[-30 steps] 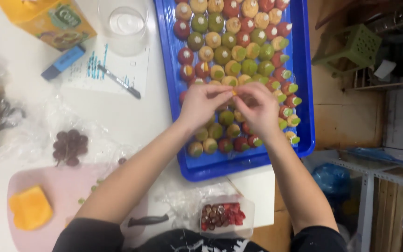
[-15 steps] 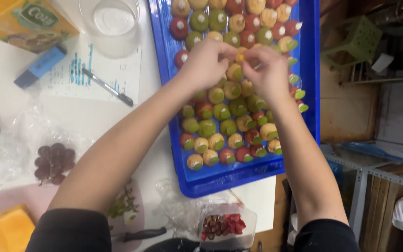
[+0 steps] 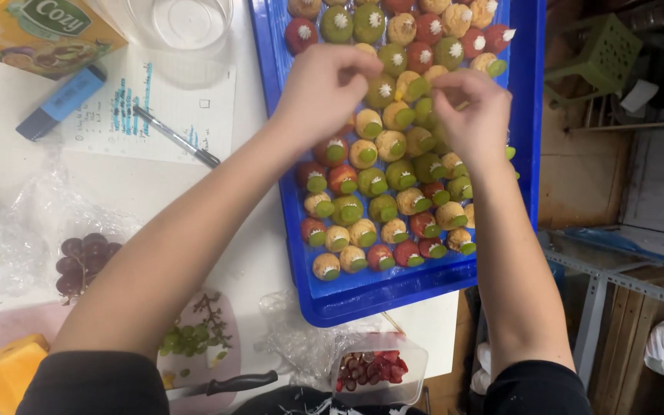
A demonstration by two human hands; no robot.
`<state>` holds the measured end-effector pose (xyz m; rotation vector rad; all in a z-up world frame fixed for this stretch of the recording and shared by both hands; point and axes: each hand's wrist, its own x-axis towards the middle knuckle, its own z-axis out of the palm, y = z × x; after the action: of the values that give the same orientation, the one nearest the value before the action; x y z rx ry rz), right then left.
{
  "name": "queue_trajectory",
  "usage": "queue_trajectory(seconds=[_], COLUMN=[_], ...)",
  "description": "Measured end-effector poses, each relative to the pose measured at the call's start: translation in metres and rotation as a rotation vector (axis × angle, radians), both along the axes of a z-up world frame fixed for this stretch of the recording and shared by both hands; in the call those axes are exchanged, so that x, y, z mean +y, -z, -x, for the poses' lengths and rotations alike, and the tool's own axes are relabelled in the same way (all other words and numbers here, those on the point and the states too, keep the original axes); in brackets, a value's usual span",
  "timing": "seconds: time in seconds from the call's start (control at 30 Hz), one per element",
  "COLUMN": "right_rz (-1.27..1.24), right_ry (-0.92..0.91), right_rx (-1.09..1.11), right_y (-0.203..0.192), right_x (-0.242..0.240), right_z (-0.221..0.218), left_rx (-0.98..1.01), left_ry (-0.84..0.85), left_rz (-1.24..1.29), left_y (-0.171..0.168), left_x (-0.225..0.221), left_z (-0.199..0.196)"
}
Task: Cutting mango and grape pieces and placing them onto cream-filled pastries in a tray.
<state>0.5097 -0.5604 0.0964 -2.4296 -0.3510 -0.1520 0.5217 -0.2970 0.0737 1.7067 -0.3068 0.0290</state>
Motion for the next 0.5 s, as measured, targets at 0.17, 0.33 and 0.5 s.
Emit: queue_trajectory(seconds=[0.17,0.33,0.5], right_rz=[0.162,0.37,0.193], right_ry=[-0.057,0.026,0.023], right_rx=[0.064,0.217,0.192], right_y=[-0.007,-0.016,-0.009], right_x=[0.012,0.027,0.003], right_z=[-0.003,-0.008,0.002], left_rx=[0.085,0.094,0.108], left_ry=[0.018,0.048,0.069], left_rz=[-0.007,-0.01,-0.035], left_y=[-0.005,-0.003,-0.024], left_x=[0.003,0.004,0.015], left_z=[0.01,0.02,0.036])
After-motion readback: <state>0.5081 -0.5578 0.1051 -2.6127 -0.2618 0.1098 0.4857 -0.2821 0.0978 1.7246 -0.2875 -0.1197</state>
